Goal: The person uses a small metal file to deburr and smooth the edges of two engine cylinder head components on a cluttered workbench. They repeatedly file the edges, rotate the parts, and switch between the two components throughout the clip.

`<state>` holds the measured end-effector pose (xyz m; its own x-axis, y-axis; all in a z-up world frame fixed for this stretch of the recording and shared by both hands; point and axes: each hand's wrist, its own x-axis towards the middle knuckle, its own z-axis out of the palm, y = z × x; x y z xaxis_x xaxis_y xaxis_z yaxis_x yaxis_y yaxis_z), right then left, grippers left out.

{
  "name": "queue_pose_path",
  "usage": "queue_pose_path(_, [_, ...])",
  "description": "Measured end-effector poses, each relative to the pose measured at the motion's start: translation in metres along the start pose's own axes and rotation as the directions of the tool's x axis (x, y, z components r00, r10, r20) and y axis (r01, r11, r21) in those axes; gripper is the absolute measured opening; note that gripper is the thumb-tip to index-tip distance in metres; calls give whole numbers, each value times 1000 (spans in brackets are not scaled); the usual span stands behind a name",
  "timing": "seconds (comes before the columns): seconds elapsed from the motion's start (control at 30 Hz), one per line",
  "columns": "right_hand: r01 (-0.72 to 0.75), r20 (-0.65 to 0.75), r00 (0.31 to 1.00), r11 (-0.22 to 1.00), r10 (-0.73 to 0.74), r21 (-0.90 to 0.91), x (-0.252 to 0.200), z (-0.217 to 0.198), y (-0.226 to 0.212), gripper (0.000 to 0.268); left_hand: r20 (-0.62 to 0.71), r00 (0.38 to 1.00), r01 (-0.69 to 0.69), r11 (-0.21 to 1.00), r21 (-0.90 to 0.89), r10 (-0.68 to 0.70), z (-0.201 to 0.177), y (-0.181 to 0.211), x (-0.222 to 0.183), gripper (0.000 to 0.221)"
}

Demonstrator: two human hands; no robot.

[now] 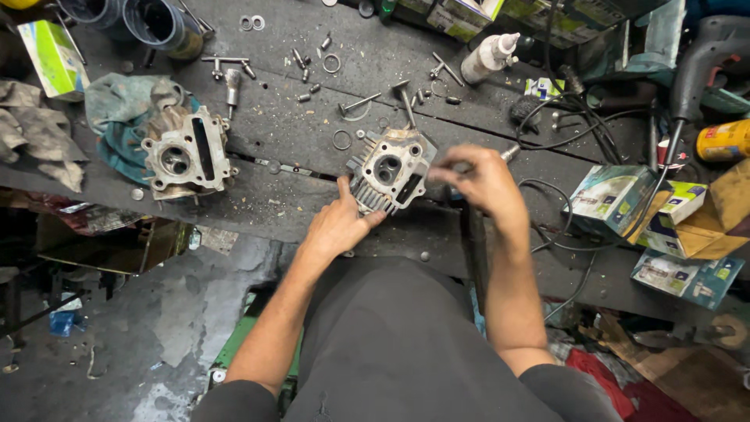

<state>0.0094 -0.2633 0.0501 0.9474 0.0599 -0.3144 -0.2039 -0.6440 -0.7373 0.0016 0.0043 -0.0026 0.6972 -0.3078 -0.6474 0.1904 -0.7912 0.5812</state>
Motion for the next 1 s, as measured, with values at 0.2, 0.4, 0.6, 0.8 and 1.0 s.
queue_pose_path(0.2, [119,-62,990,989,-125,-89,13,-9,3,22,47,999,18,1000,25,-19,-5,1,5,106])
queue_pose_path(0.4, [91,-50,994,991,-96,-93,10,-11,4,22,72,997,9,998,57,-13,-8,0,10,113])
queue_pose_path(0.6, [-24,-123,992,997,15,-71,15,-12,3,24,101,995,10,997,79,-18,-12,0,12,117])
queue_pose_path(0.8, [62,-100,992,993,-72,-99,16,-17,6,23,121,992,23,995,97,-35,-16,4,10,116])
queue_pose_path(1.0, [-37,-62,998,991,29,-127,17,-17,3,25,122,991,33,995,96,-45,-15,4,12,120])
